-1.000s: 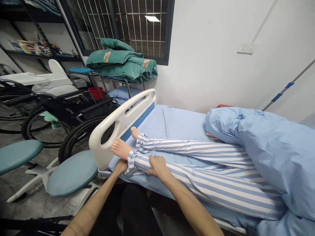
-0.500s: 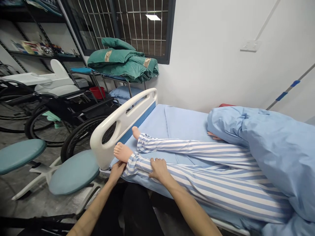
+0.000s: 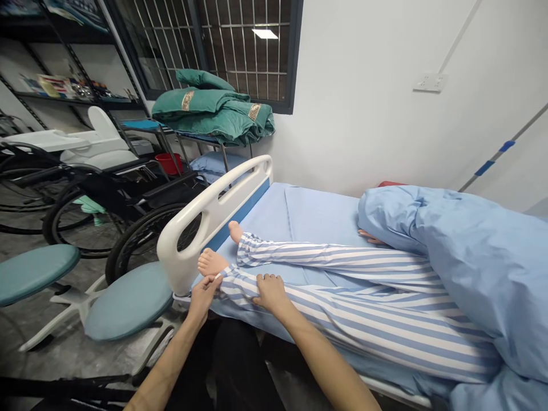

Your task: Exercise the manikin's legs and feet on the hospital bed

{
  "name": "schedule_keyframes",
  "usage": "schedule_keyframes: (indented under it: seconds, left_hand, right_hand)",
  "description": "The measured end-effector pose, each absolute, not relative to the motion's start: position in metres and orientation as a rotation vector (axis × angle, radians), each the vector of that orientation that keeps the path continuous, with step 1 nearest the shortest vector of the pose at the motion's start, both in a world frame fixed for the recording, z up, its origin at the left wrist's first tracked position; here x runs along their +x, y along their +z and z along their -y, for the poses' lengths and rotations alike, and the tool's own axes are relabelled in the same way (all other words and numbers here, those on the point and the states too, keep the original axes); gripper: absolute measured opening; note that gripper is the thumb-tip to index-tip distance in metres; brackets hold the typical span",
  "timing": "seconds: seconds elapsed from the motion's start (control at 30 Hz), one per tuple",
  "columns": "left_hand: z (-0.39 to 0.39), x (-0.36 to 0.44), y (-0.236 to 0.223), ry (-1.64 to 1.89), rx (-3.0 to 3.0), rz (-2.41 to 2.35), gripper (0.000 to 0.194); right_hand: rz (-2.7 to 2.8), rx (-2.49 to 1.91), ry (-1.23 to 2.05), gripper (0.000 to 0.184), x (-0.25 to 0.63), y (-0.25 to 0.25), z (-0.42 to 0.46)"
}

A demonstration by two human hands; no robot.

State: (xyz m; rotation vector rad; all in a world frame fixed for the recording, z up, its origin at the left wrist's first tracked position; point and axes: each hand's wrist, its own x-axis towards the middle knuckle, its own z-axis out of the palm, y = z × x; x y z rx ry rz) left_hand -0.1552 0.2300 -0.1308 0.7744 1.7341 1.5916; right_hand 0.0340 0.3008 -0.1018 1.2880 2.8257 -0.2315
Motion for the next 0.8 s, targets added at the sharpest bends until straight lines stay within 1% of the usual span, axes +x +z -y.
schedule_keyframes:
  seconds: [0.13, 0.27, 0.53, 0.7, 0.8]
  left_hand:
    - [-0.23, -0.159, -0.126, 1.695, 0.745, -1.708, 0.034]
    - [-0.232, -0.161, -0.127, 1.649, 0.727, -1.748, 0.028]
    - [-0.238, -0.158, -0.137, 1.663, 0.838, -1.819, 0.028]
    - [-0.243, -0.155, -0.134, 1.557, 0.865, -1.856, 0.027]
    - [-0.248, -0.155, -0.133, 1.602, 0.864, -1.871, 0.026]
  right_hand:
    - [-2.831, 1.278, -0.245, 0.045, 0.019, -0.106, -0.3]
    - [-2.842, 1.29, -0.234, 0.044, 0.01, -0.11, -0.301]
    - [-2.858, 1.321, -0.264, 0.044, 0.022, -0.102, -0.301]
    - [-2.901, 1.374, -0.3, 0.036, 0.051, -0.088, -0.302]
    - [-2.902, 1.419, -0.318, 0.034, 0.061, -0.085, -0.302]
